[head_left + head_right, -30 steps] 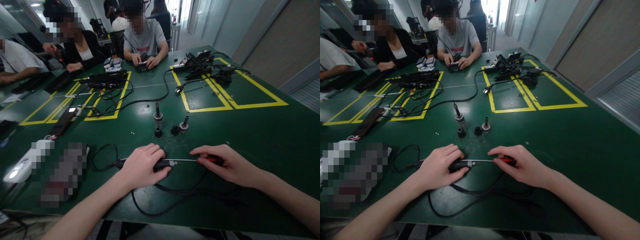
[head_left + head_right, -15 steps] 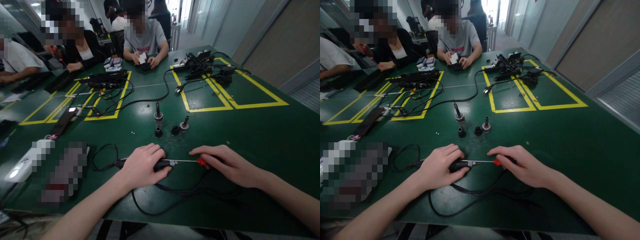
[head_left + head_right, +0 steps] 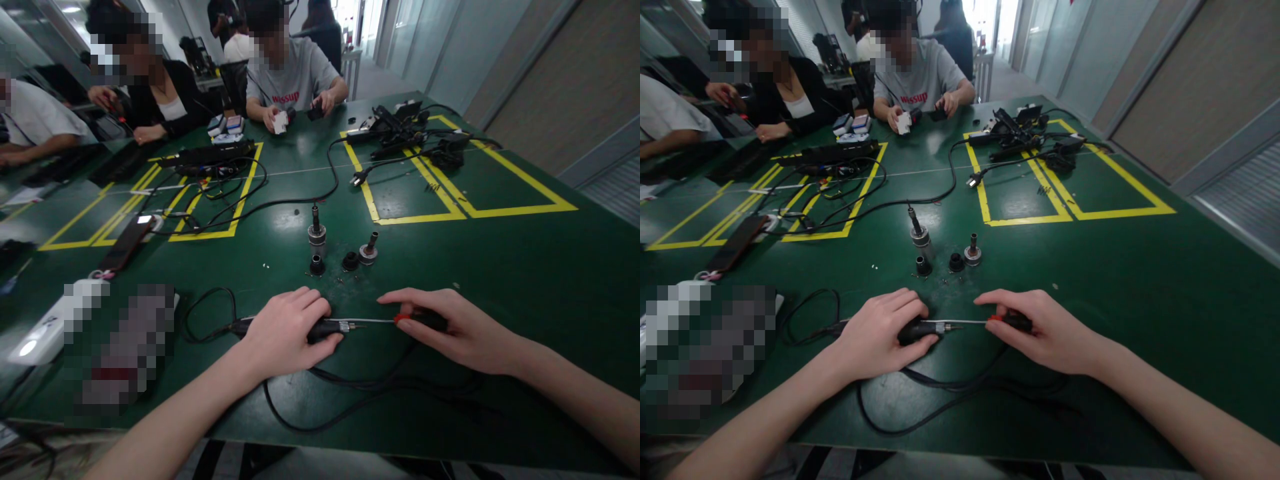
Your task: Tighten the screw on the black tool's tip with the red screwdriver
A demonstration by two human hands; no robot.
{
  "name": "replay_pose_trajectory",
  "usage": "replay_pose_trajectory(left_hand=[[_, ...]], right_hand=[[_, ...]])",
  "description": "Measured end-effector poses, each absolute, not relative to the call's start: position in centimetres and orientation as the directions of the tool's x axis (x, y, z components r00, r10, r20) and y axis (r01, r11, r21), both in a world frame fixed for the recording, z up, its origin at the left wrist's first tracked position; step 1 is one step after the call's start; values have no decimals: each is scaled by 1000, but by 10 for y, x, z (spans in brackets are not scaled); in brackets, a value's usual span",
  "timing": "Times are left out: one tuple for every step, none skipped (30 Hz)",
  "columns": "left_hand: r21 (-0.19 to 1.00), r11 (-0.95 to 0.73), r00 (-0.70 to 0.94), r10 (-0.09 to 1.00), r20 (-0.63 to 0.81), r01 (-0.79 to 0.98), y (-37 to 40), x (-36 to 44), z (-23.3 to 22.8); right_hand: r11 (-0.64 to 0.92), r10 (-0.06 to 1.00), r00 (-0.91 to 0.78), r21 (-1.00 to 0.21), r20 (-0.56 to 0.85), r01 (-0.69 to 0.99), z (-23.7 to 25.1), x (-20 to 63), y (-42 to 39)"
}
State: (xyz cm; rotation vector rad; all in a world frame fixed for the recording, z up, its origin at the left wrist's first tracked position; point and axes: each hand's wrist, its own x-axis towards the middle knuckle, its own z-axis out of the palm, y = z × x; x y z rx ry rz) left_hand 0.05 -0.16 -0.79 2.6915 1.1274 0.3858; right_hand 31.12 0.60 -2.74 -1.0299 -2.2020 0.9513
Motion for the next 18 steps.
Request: replay_pose_trajectory(left_hand=[[279, -689, 674, 721, 162, 669, -2, 0, -8], [279, -688, 673, 721, 163, 670, -2, 0, -7], [279, -688, 673, 721, 165, 669, -2, 0, -7], [279, -689, 673, 721, 166, 669, -2, 0, -7], [280, -689, 673, 721, 168, 668, -2, 0, -6], [279, -689, 673, 720, 168, 668, -3, 0, -7], [279, -690, 673, 720, 168, 668, -3, 0, -7], [277, -690, 674, 720, 168, 668, -3, 0, -7], [275, -691, 675, 719, 167, 668, -3, 0, -7], [273, -692, 677, 718, 164, 668, -3, 0, -7], [271, -692, 677, 718, 162, 669, -3, 0, -7], [269, -692, 677, 718, 161, 670, -2, 0, -8], [269, -693, 678, 717, 162, 669, -2, 0, -8], [270, -694, 678, 716, 163, 668, -2, 0, -8], [272, -694, 679, 716, 164, 666, -2, 0, -8], [273, -694, 678, 716, 166, 666, -2, 0, -8], [275, -695, 679, 715, 167, 665, -2, 0, -8], [276, -695, 679, 715, 167, 664, -2, 0, -8]], right_hand=[[471, 797, -582, -768, 162, 433, -29, 311, 6], [471, 792, -590, -770, 155, 431, -29, 311, 7], [464, 790, -596, -775, 143, 429, -29, 312, 7], [454, 789, -600, -783, 131, 425, -29, 312, 7], [445, 791, -599, -790, 126, 421, -29, 312, 7], [443, 795, -592, -793, 132, 418, -29, 312, 8], [446, 803, -578, -791, 147, 418, -29, 312, 8], [456, 811, -560, -784, 171, 421, -29, 312, 8], [469, 817, -543, -774, 196, 426, -29, 312, 7], [480, 819, -533, -762, 213, 434, -30, 312, 7], [490, 818, -531, -751, 220, 443, -30, 311, 7], [498, 814, -537, -744, 223, 446, -31, 311, 7], [504, 808, -545, -741, 223, 444, -31, 310, 6], [507, 803, -553, -743, 222, 438, -32, 309, 6], [505, 801, -558, -747, 219, 432, -32, 309, 6], [503, 800, -559, -752, 220, 425, -31, 308, 6], [499, 799, -561, -758, 215, 420, -31, 307, 6], [495, 799, -563, -763, 211, 416, -30, 307, 6]])
